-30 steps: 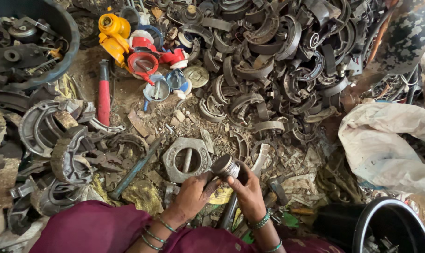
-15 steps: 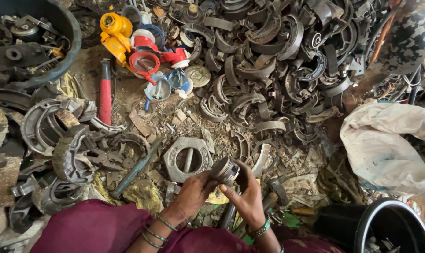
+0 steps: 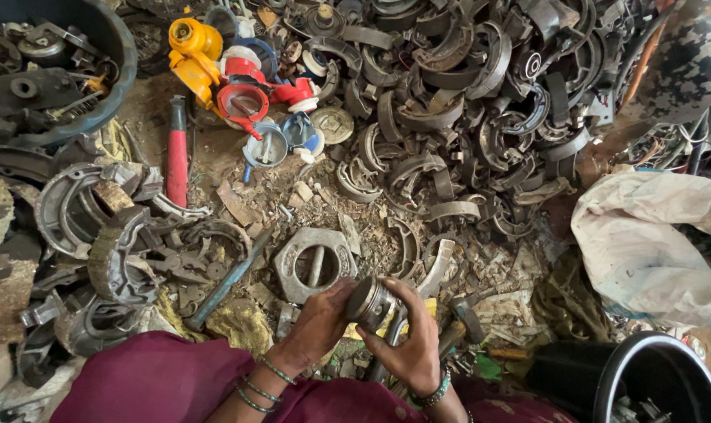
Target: The person sits on the ground and handles small metal parts, picking them up, rotating them, and placing them into a black bucket. The person repeatedly picks up cylindrical metal pieces and transfers them into the bucket.
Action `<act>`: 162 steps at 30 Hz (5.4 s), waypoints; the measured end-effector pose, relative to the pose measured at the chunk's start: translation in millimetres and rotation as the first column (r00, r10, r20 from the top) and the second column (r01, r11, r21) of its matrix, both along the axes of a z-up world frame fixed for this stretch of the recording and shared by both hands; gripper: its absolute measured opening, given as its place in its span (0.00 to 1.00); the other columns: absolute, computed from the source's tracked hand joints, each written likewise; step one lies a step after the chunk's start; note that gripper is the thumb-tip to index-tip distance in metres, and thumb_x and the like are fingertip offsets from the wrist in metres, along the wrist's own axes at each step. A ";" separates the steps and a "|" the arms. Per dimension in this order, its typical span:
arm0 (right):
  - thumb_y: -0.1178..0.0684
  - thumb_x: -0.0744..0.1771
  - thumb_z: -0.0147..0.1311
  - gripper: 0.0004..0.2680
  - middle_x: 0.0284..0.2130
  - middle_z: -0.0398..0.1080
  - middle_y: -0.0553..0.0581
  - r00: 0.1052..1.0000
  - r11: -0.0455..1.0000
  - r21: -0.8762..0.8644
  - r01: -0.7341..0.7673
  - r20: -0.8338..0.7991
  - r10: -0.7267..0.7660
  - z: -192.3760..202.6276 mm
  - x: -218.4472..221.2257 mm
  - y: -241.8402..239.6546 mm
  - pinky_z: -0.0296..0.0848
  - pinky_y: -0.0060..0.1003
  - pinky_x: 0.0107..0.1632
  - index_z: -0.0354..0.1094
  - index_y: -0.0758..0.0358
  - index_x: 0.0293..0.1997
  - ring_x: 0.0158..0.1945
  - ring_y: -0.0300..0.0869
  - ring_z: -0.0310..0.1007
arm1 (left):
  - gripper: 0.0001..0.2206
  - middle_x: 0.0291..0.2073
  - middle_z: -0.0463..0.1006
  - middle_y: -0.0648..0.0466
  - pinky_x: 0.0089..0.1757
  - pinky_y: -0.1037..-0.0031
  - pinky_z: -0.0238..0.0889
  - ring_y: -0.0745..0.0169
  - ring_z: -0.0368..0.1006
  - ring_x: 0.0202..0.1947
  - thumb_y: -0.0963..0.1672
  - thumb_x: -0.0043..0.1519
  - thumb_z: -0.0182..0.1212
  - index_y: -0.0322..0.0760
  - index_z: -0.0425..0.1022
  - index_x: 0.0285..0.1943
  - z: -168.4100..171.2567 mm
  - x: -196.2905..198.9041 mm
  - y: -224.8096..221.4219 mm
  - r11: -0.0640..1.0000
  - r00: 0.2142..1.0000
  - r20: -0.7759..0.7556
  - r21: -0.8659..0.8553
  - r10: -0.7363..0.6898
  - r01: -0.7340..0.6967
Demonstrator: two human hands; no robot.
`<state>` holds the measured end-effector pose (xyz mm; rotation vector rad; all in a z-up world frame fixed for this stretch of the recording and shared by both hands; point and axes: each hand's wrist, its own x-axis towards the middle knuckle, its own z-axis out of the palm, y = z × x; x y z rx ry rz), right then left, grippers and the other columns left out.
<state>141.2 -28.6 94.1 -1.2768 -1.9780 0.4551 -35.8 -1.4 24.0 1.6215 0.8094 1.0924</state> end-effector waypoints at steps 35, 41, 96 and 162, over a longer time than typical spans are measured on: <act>0.36 0.65 0.55 0.29 0.52 0.74 0.64 0.889 0.752 -0.557 0.353 -0.051 -0.455 -100.4 20.6 17.1 0.77 0.44 0.55 0.57 0.66 0.69 0.54 0.48 0.77 | 0.16 0.51 0.77 0.41 0.47 0.58 0.70 0.39 0.76 0.47 0.45 0.62 0.63 0.34 0.75 0.58 0.2 -34.0 33.2 0.841 0.781 -0.358 0.019 0.511 -0.541; 0.46 0.64 0.63 0.27 0.55 0.72 0.67 0.949 0.955 -0.090 0.283 0.172 -0.265 -104.6 1.1 11.7 0.74 0.50 0.60 0.56 0.67 0.68 0.58 0.54 0.73 | 0.16 0.52 0.76 0.41 0.48 0.57 0.69 0.39 0.76 0.49 0.45 0.62 0.64 0.36 0.75 0.58 1.3 -33.7 34.7 0.821 0.770 -0.345 0.004 0.537 -0.571; 0.49 0.56 0.74 0.30 0.49 0.74 0.63 0.886 0.972 0.195 0.128 0.419 -0.201 -20.8 -28.9 7.8 0.61 0.47 0.63 0.62 0.65 0.61 0.51 0.55 0.75 | 0.17 0.53 0.77 0.39 0.51 0.56 0.68 0.35 0.74 0.53 0.49 0.63 0.63 0.39 0.76 0.59 -19.4 -24.4 35.6 0.794 0.745 -0.349 -0.004 0.568 -0.607; 0.39 0.67 0.54 0.13 0.34 0.75 0.54 -0.231 0.830 -0.555 0.048 -0.815 -0.531 28.7 241.1 -40.7 0.76 0.46 0.39 0.71 0.57 0.45 0.35 0.44 0.75 | 0.10 0.34 0.82 0.45 0.42 0.53 0.71 0.41 0.79 0.39 0.49 0.57 0.66 0.41 0.81 0.38 -117.9 225.4 -39.6 0.975 0.660 -0.742 -0.043 0.115 -0.219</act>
